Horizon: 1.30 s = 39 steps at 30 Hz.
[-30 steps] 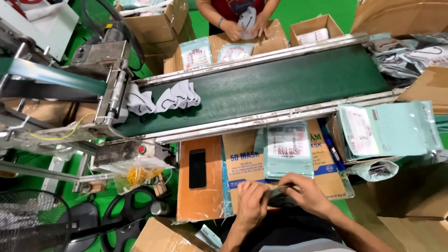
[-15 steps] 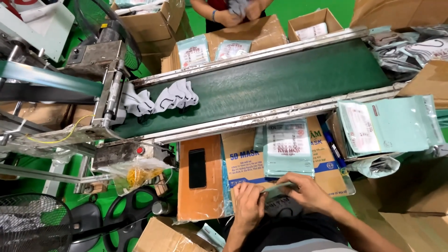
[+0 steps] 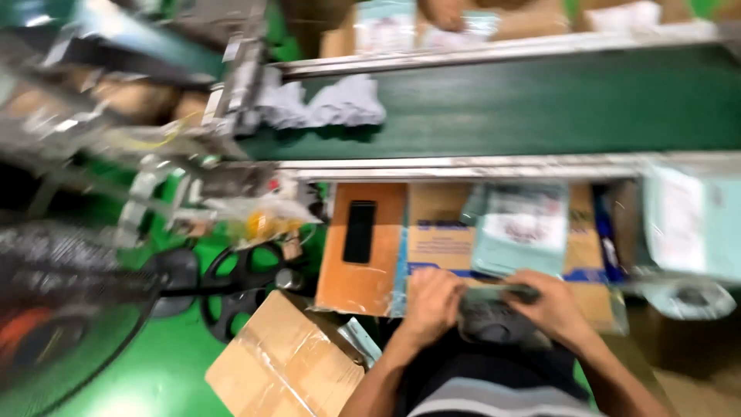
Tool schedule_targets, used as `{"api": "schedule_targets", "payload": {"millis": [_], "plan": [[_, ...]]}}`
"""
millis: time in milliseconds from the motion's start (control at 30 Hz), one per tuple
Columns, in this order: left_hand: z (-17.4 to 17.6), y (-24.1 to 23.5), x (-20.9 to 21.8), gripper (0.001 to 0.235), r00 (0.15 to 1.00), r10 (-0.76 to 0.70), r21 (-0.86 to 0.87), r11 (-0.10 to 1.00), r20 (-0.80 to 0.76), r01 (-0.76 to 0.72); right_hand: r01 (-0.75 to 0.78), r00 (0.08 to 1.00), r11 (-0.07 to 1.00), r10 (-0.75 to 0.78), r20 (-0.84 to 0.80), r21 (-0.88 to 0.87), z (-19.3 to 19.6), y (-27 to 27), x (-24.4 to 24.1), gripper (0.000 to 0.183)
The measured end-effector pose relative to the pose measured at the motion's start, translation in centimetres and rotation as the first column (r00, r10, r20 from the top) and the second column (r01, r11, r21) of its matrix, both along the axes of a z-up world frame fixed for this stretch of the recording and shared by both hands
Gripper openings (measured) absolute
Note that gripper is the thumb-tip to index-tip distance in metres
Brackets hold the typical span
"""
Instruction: The worker packs stacks of face masks into individual plastic bags and organizes them for bulk packaging near a conveyor belt.
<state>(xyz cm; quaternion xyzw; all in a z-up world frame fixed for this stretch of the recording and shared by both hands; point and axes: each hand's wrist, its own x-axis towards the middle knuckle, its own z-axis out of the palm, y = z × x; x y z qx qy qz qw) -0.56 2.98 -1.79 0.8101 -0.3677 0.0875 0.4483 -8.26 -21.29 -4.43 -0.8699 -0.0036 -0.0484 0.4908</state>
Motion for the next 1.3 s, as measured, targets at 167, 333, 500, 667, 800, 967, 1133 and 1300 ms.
{"api": "schedule_targets", "payload": {"millis": [167,333,500,667,800,967,1133,1300], "plan": [[-0.2,-0.8,0.8,0.02,0.999,-0.049,-0.042,0.998,-0.021,0.048,0.172,0.985,0.983,-0.17,0.033,-0.057,-0.5,-0.8,-0.7,0.022],[-0.4,-1.5,1.4,0.013,0.999,-0.05,-0.066,0.997,-0.008,0.049,0.225,0.974,0.974,-0.224,-0.042,0.032,0.2,-1.5,-1.3,0.015],[-2.1,-1.9,2.7,0.012,0.992,-0.129,0.045,0.991,0.012,0.128,0.239,0.971,0.97,-0.237,-0.034,0.038,-3.7,-3.6,-1.4,0.02],[-5.1,-4.5,4.4,0.036,0.964,-0.221,0.085,0.974,0.146,0.21,0.181,0.982,0.983,-0.182,-0.054,-0.014,-5.5,-4.2,0.9,0.024],[-7.6,-4.3,4.6,0.018,0.953,-0.3,0.112,0.949,0.046,0.294,0.081,0.988,0.996,-0.077,-0.133,0.026,-3.7,-2.5,2.2,0.021],[-3.9,-2.3,3.7,0.024,0.958,-0.277,0.121,0.951,-0.073,0.284,0.008,0.994,0.998,-0.001,-0.112,0.064,0.3,0.0,2.9,0.021],[-4.3,-1.4,4.0,0.037,0.964,-0.251,0.165,0.958,0.083,0.235,-0.095,0.995,0.993,0.097,-0.036,0.067,2.8,1.1,3.7,0.026],[-7.2,-0.2,5.0,0.029,0.972,-0.196,0.162,0.971,0.129,0.174,-0.187,0.977,0.973,0.169,-0.133,-0.137,0.9,0.5,4.7,0.016]]}}
